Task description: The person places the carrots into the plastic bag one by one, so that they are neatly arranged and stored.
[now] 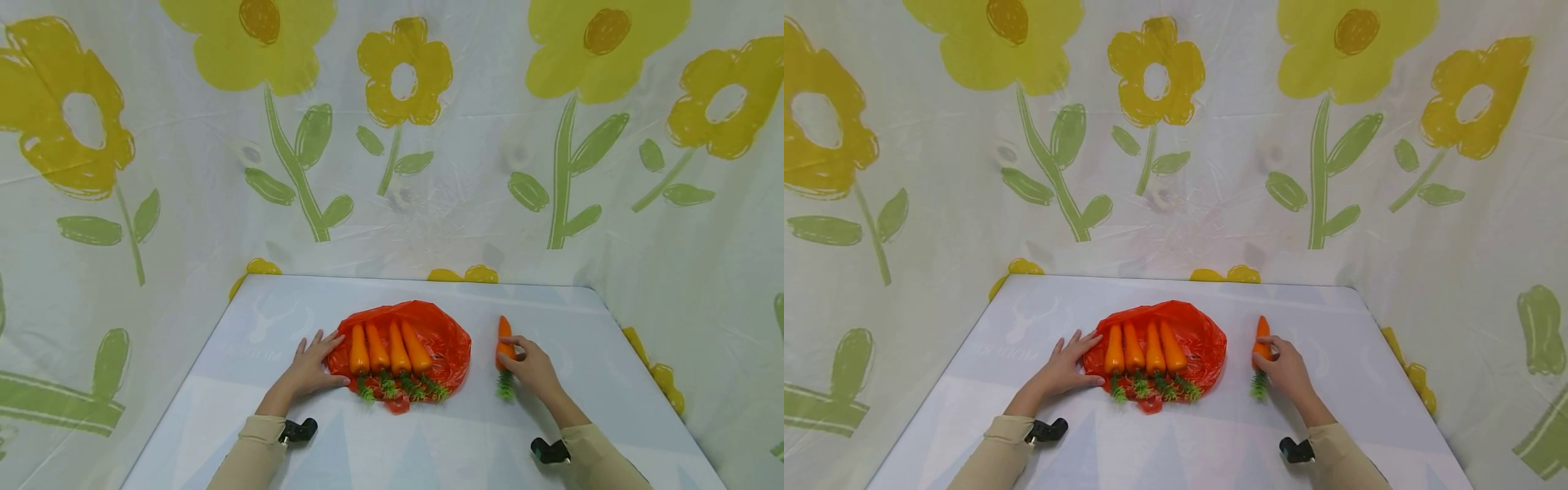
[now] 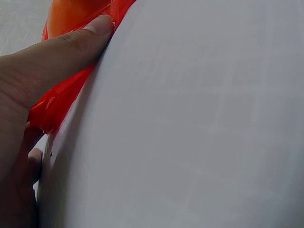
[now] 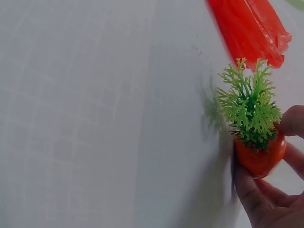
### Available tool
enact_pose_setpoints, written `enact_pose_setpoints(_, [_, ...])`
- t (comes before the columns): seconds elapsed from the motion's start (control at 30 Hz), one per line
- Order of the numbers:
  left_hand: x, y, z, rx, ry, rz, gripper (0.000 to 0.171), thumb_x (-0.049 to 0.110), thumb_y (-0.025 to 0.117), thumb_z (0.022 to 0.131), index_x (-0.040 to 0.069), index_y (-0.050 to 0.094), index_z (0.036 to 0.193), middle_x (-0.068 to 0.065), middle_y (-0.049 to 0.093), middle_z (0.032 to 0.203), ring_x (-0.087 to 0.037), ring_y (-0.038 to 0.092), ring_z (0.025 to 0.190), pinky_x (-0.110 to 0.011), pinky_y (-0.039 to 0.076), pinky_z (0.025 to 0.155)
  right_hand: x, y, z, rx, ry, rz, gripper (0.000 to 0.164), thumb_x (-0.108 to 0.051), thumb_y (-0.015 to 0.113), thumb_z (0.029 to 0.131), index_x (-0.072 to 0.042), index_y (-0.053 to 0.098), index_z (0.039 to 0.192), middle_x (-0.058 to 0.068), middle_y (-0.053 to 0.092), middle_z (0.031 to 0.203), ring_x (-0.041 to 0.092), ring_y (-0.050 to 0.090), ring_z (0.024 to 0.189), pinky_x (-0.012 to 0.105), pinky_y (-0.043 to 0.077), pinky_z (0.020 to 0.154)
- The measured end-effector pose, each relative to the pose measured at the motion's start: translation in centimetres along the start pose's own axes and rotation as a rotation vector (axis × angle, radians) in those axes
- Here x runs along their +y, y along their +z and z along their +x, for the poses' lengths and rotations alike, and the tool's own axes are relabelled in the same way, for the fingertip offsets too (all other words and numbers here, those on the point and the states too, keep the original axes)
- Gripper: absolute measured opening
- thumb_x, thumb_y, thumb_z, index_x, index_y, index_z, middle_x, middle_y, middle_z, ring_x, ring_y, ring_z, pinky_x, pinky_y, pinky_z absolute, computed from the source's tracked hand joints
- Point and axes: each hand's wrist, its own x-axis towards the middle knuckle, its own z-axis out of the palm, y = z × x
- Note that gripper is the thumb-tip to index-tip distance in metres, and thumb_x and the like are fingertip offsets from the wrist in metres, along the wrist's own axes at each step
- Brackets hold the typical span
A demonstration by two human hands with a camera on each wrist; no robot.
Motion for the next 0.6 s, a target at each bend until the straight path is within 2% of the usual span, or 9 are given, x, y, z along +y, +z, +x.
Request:
enact_pose_setpoints(0.27, [-0.02,0.0,0.06,0.001,-0.006,0.0,0.099,0.054,0.084,0.077,0.013,0.043,0.156,-0.012,0.034,0.163,-0.044,0.011,0.154,-0.066,-0.004,0.12,0.34,-0.54,-0.51,0.011,0.0,0.006,0.045,-0.029,0.07,0.097,-0.006,0.061,0.133,0.025,0.055,0.137,0.032,0.06,0.102,0.034,0.053,0.071])
enact_pose_setpoints(0.6, [0.01,-0.02,0.02,-0.004,-0.002,0.003,0.099,0.054,0.084,0.077,0.012,0.042,0.156,-0.012,0.034,0.164,-0.044,0.012,0.154,-0.066,-0.003,0.12,0.56,-0.59,-0.9,0.031,-0.008,0.022,0.043,-0.027,0.07,0.097,-0.006,0.062,0.133,0.025,0.056,0.136,0.031,0.061,0.1,0.031,0.052,0.069])
